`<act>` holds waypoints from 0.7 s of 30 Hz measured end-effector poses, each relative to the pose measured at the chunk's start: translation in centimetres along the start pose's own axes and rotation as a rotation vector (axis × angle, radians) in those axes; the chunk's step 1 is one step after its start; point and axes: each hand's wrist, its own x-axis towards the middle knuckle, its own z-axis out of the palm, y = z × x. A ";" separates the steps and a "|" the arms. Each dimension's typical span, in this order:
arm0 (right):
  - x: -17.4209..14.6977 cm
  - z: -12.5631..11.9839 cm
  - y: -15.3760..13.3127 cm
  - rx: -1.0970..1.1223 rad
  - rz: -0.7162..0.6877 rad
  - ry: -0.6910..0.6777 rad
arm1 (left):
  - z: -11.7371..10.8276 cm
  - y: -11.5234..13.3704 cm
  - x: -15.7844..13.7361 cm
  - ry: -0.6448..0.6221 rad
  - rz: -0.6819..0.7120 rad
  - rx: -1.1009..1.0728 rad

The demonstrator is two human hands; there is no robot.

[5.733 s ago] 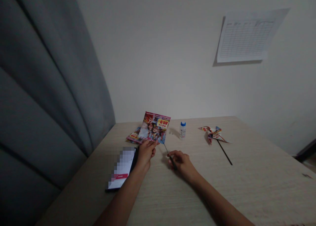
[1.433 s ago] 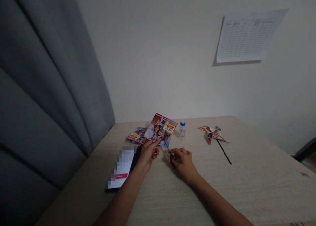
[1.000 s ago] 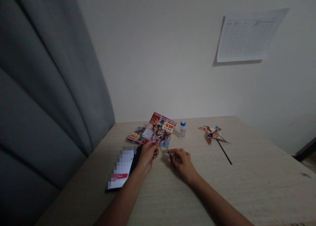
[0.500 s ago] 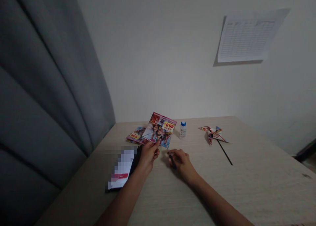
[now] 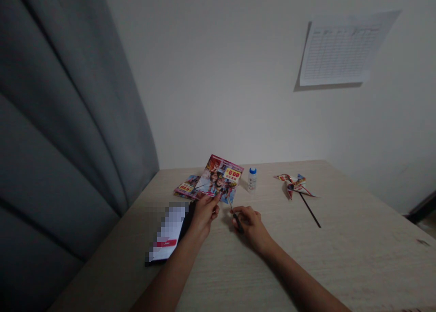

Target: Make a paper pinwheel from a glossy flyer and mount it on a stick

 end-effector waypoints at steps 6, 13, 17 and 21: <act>-0.1 0.0 -0.2 -0.044 -0.002 0.007 | 0.0 0.2 -0.1 -0.018 0.001 0.009; 0.0 0.0 -0.3 -0.018 0.005 0.019 | 0.1 -0.1 -0.3 -0.033 -0.007 0.026; 0.0 0.1 -0.2 -0.013 0.011 0.018 | 0.1 0.0 -0.4 -0.032 -0.007 0.023; 0.0 0.0 -0.4 0.002 0.010 0.017 | 0.2 0.1 -0.4 -0.029 -0.010 0.017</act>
